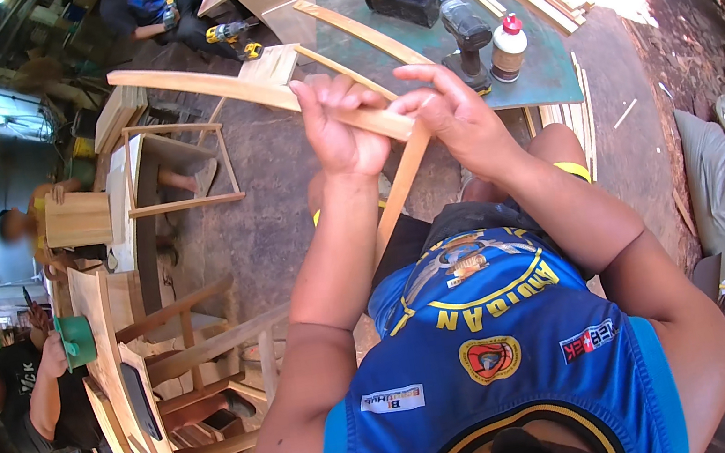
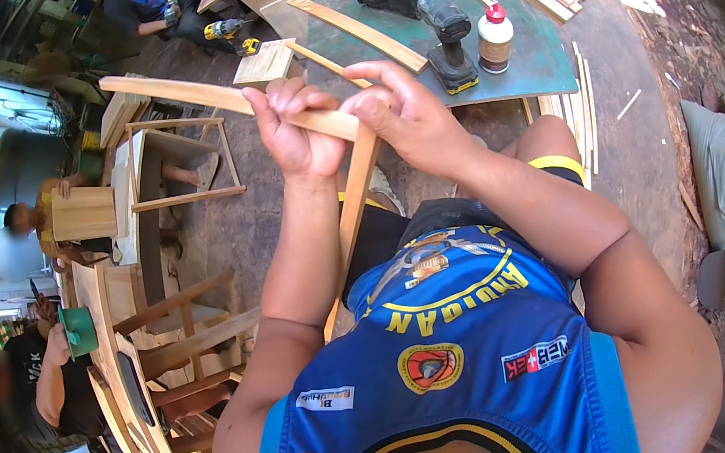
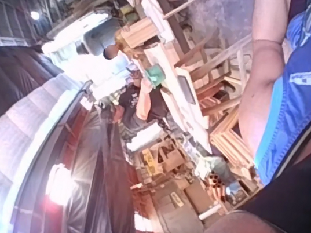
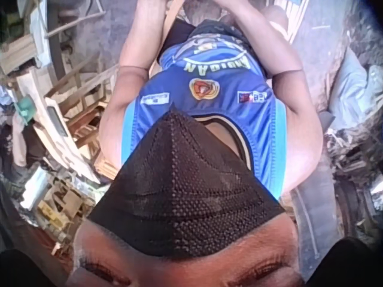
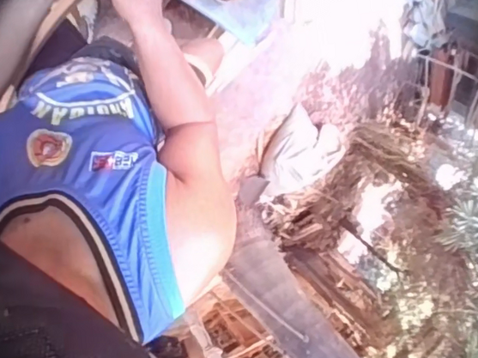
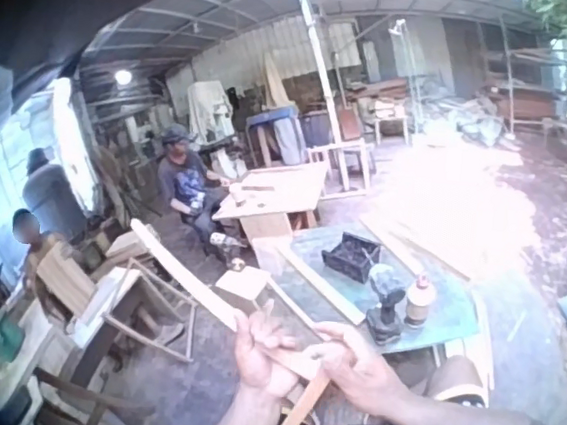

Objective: The recorder uses glue and an electric drill to assemble thin wood strips into a frame structure while seated in a workshop.

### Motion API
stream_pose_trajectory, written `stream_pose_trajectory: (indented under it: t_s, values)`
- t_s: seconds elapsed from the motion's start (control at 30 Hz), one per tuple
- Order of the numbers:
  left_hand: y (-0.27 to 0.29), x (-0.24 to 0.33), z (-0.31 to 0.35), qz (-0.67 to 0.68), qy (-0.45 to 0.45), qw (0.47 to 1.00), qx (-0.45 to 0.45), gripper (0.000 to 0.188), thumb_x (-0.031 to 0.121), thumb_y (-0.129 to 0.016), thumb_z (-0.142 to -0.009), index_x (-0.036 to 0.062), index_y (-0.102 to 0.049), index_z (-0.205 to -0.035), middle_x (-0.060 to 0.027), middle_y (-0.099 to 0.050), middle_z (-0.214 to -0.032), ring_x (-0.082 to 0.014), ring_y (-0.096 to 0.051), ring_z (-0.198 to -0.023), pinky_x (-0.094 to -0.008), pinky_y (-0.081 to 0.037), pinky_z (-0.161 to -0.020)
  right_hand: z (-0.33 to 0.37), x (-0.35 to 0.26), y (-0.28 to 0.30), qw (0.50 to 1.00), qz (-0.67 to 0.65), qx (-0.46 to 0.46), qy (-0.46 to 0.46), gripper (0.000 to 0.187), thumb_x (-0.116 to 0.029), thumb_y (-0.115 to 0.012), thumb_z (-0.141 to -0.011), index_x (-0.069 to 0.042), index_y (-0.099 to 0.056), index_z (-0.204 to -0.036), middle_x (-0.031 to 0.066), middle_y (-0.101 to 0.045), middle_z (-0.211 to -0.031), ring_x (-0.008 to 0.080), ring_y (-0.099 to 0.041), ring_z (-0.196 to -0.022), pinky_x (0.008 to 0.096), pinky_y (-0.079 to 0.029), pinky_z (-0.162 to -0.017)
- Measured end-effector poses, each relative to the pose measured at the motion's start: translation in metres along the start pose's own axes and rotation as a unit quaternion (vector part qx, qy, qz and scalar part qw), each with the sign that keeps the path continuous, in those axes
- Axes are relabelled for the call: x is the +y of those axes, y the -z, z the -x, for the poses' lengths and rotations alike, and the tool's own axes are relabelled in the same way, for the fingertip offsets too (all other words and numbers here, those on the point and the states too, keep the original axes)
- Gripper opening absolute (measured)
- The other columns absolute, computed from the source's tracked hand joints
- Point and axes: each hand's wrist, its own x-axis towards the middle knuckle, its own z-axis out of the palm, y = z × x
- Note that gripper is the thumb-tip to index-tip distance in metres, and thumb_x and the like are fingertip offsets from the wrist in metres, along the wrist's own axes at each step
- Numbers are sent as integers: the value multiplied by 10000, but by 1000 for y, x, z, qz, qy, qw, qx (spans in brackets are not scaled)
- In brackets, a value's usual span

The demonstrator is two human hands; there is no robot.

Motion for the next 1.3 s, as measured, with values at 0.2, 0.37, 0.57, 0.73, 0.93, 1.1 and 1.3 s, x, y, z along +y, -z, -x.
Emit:
stream_pose_trajectory:
  t_s: [0.2, 0.37, 0.57, 0.73, 0.93, 1.1, 1.3]
  values:
    - [7, 14, -5, 93, 53, 993, -45, 391, 399, -513, -951, 146, -414, -669, 69, -405, -564, -49, -394, -490, -222, -398, -591, 22, 64, 96, 960, 171, 196, -99, 407, -182, -607, -904, -18, -478, -1254, 114, -584, -1103, 170, -567, -1035, 299, -464, -882]
    - [-11, -6, 0, -28, -66, 994, 80, 380, 347, -585, -918, 130, -432, -646, 63, -445, -617, -63, -470, -543, -245, -458, -619, 25, 142, 158, 880, 386, 272, -56, 744, -238, -730, -795, -10, -341, -1386, 207, -480, -1271, 234, -499, -1172, 343, -443, -936]
    - [-11, 0, 1, 119, 65, 989, -57, 419, 371, -609, -898, 150, -401, -610, 69, -404, -556, -56, -432, -476, -218, -432, -500, -57, 175, 196, 921, 313, 208, -103, 613, -348, -728, -784, 25, -522, -1225, 214, -592, -1167, 308, -562, -1113, 392, -428, -950]
    - [2, 9, 0, 122, 23, 992, -12, 465, 475, -516, -922, 162, -371, -611, 72, -326, -496, -48, -326, -404, -218, -353, -424, -97, 164, 200, 881, 433, 175, -73, 487, -320, -704, -800, -19, -576, -1160, 153, -642, -1101, 295, -607, -1034, 374, -460, -909]
    - [-11, 60, -16, 74, -67, 994, -48, 471, 461, -444, -963, 160, -378, -606, 66, -322, -469, -54, -313, -390, -206, -326, -389, -22, 39, 145, 701, 704, -107, 44, 369, -217, -629, -855, -12, -564, -1155, 181, -621, -1076, 346, -602, -1017, 405, -490, -877]
    - [-35, 58, -24, 74, -55, 994, -64, 462, 435, -459, -962, 158, -373, -602, 63, -334, -470, -59, -304, -385, -207, -350, -392, 36, -26, 93, 924, 227, -195, 238, 375, -217, -652, -800, 68, -596, -1037, 202, -654, -954, 317, -677, -833, 378, -539, -757]
    - [-61, 48, -14, 115, -69, 983, -129, 429, 342, -554, -925, 166, -367, -582, 69, -355, -469, -44, -299, -371, -201, -350, -375, 64, -36, 81, 953, 199, -183, 136, 336, -182, -677, -790, 68, -601, -1002, 192, -648, -956, 308, -674, -827, 366, -536, -724]
